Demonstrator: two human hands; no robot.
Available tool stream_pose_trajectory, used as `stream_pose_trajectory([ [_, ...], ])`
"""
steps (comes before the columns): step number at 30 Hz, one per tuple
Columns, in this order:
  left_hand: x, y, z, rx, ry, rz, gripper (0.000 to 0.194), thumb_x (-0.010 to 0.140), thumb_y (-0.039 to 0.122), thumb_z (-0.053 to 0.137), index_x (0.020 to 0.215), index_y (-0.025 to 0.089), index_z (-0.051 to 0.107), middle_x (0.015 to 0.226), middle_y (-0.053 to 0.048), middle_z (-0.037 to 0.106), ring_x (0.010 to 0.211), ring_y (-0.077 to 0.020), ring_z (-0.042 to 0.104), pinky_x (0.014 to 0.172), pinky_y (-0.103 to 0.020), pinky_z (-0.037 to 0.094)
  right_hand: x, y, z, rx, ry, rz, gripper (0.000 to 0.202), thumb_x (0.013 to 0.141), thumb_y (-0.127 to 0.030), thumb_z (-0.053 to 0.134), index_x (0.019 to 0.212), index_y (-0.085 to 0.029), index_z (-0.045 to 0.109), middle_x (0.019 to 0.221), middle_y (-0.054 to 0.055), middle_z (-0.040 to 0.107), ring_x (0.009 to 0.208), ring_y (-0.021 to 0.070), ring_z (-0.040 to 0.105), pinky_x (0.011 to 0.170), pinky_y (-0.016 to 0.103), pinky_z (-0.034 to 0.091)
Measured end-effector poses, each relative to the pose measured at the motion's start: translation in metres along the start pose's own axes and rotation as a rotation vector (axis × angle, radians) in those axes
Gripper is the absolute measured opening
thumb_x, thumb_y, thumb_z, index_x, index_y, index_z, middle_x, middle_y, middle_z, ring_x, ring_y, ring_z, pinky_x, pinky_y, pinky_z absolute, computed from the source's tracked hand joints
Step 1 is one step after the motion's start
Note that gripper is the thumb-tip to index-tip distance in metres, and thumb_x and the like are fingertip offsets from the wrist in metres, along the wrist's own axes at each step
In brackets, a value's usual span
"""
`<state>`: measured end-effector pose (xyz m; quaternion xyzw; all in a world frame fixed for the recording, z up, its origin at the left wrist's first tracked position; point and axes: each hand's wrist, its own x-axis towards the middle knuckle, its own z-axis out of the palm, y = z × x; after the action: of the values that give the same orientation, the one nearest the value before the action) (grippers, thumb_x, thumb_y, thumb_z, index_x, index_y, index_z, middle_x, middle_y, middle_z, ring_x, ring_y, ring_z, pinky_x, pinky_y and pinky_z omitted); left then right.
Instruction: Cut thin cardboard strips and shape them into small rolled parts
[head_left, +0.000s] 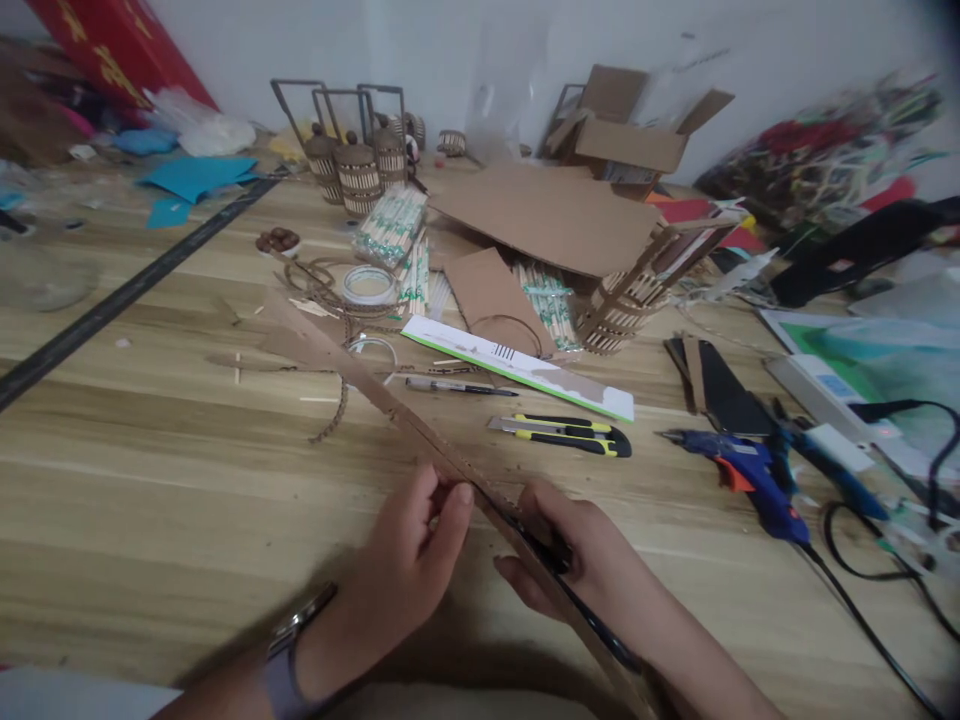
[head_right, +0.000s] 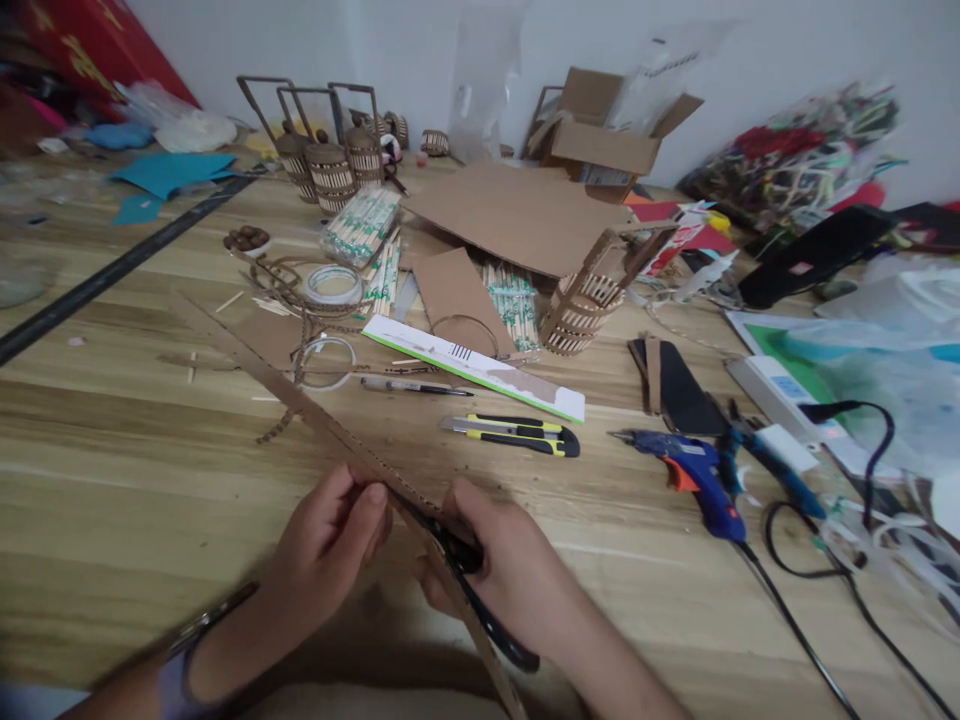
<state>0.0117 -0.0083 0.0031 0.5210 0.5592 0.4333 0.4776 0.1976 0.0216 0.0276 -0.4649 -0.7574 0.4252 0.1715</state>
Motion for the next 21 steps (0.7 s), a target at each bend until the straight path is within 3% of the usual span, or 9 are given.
stream_pose_trajectory([
  [17, 0.0024, -0.0034, 0.0006, -0.003, -0.024, -0.021, 0.025, 0.099, 0.041, 0.042, 0.085, 0.021, 0.050, 0.060, 0.006, 0.049, 0.051, -0.0116, 0.043, 0.050, -0.023, 0.036, 0.0002, 0.0079, 0.0083, 0.041, 0.042, -0.024, 0.030, 0.076, -0.022, 0.059, 0.068, -0.024, 0.030, 0.055, -0.010, 0.034, 0.049, 0.0071, 0.025, 0.043, 0.018, 0.021],
  [21, 0.0036, -0.0012, 0.0012, 0.019, -0.019, -0.034, 0.026, 0.098, 0.042, 0.042, 0.084, 0.022, 0.049, 0.059, 0.006, 0.048, 0.051, -0.0122, 0.045, 0.051, -0.024, 0.037, 0.0006, 0.0067, 0.0064, 0.003, 0.040, -0.018, 0.031, 0.073, -0.020, 0.060, 0.068, -0.024, 0.030, 0.055, -0.010, 0.035, 0.049, 0.0072, 0.026, 0.043, 0.018, 0.021],
])
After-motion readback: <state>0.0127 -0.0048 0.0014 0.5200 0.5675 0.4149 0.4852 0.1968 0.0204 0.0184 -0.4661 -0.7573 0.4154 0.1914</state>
